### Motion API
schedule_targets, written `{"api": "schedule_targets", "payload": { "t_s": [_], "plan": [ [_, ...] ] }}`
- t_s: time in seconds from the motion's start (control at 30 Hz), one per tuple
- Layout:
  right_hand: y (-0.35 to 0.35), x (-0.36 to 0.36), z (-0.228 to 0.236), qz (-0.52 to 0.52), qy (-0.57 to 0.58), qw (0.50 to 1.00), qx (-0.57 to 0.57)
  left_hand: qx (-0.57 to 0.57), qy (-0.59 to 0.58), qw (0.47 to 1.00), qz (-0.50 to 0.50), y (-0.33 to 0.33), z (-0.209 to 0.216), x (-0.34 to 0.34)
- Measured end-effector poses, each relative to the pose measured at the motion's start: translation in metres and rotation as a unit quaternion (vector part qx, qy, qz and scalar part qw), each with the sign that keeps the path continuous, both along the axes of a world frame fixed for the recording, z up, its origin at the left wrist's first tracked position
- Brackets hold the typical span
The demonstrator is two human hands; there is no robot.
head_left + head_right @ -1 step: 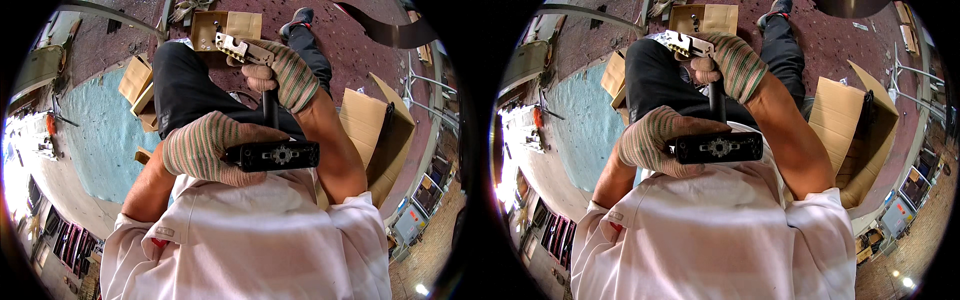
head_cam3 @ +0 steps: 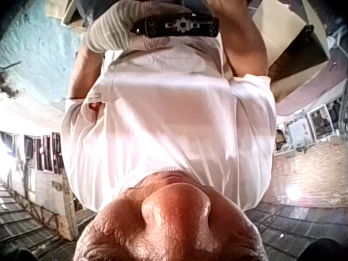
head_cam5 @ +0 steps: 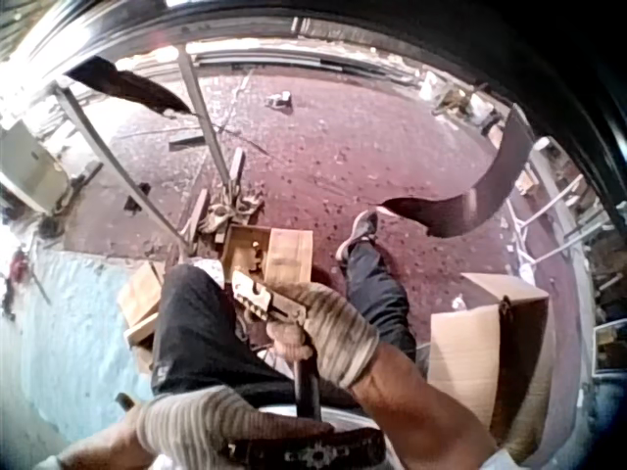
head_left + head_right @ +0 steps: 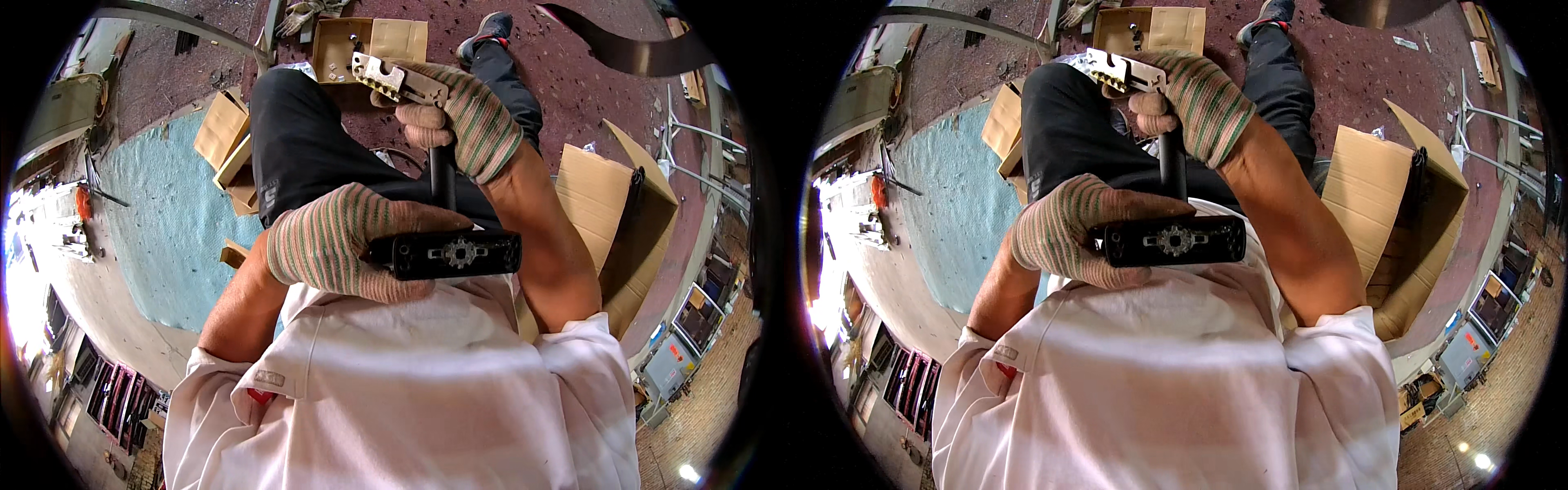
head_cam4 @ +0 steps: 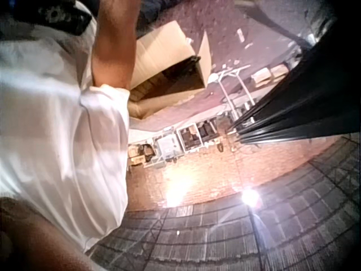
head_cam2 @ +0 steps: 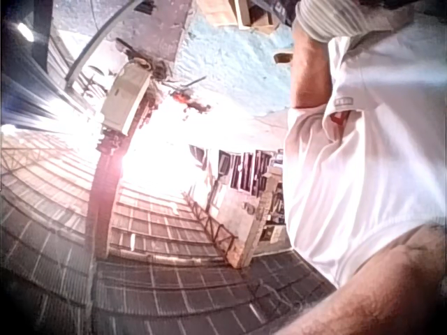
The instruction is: The person sits on the floor and disassembles a door lock mechanism using a screwdriver. They remove screws, separate the internal components, and reassemble the lock.
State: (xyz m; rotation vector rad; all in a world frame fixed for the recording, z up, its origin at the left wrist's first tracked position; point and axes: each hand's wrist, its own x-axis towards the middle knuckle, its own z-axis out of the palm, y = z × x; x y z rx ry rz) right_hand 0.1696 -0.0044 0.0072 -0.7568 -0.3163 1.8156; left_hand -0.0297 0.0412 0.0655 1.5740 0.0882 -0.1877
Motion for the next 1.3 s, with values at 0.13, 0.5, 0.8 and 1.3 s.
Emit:
{"api": "schedule_targets", "payload": {
  "t_s": [0.13,0.5,0.8,1.3],
  "plan": [
    [0.002,0.011,-0.006,-0.01,0.016,0.999,0.034,-0.029,-0.032,0.999,0.032,-0.007,-0.01,0.002],
    [0.021,0.02,-0.004,0.049,0.104,0.965,0.237,-0.233,0.082,0.917,0.313,-0.01,-0.037,-0.013],
    [0.045,0.005,-0.028,0.182,0.411,0.878,0.163,-0.355,0.141,0.909,0.168,-0.03,-0.037,0.022],
    [0.021,0.019,0.037,-0.104,-0.303,0.943,0.094,-0.341,0.079,0.895,0.278,-0.037,-0.049,0.024]
  ]
}}
